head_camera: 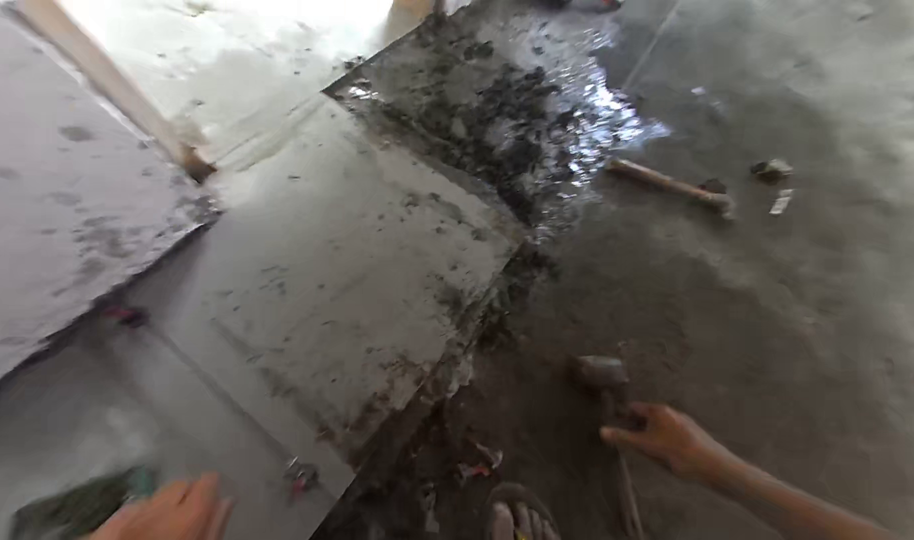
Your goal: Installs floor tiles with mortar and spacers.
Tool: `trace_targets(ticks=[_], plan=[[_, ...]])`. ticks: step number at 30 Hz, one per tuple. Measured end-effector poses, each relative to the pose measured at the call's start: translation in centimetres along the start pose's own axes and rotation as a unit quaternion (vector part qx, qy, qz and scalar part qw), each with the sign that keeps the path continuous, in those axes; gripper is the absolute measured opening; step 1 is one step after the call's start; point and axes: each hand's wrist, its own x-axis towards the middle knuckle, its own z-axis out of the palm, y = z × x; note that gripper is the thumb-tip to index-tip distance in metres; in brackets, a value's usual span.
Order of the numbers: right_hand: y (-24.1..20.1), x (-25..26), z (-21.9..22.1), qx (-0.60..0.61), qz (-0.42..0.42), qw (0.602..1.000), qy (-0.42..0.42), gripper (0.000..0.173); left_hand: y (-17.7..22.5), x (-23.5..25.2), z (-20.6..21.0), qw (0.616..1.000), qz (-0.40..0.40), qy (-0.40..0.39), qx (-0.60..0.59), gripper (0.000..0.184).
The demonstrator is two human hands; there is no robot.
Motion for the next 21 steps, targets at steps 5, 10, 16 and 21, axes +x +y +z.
trace_targets(ticks=[5,10,16,21], plan=[[-1.6,-0.4,4.3,0.006,-0.009,0.994,0.105,0.039,4.0,3.1,0.5,0.999,0.012,-0.034,0.04,0.042],[-8.6,-3.5,-4.9,-0.298,-0.154,0.942,0.022,0.037,8.2,6.8,3.3,0.996,0.04,-0.066,-0.038,0.066],[-27.5,-6.6,-6.3,-0.566,-0.198,0.797,-0.071,0.02,9.8,9.2,5.8,0.992,0.001,-0.089,-0.084,0.084],[-35.6,-7.6,-3.3,-0.63,-0.258,0.733,-0.013,0.017,9.2,9.9,6.8,0.994,0.005,-0.048,-0.102,0.09]])
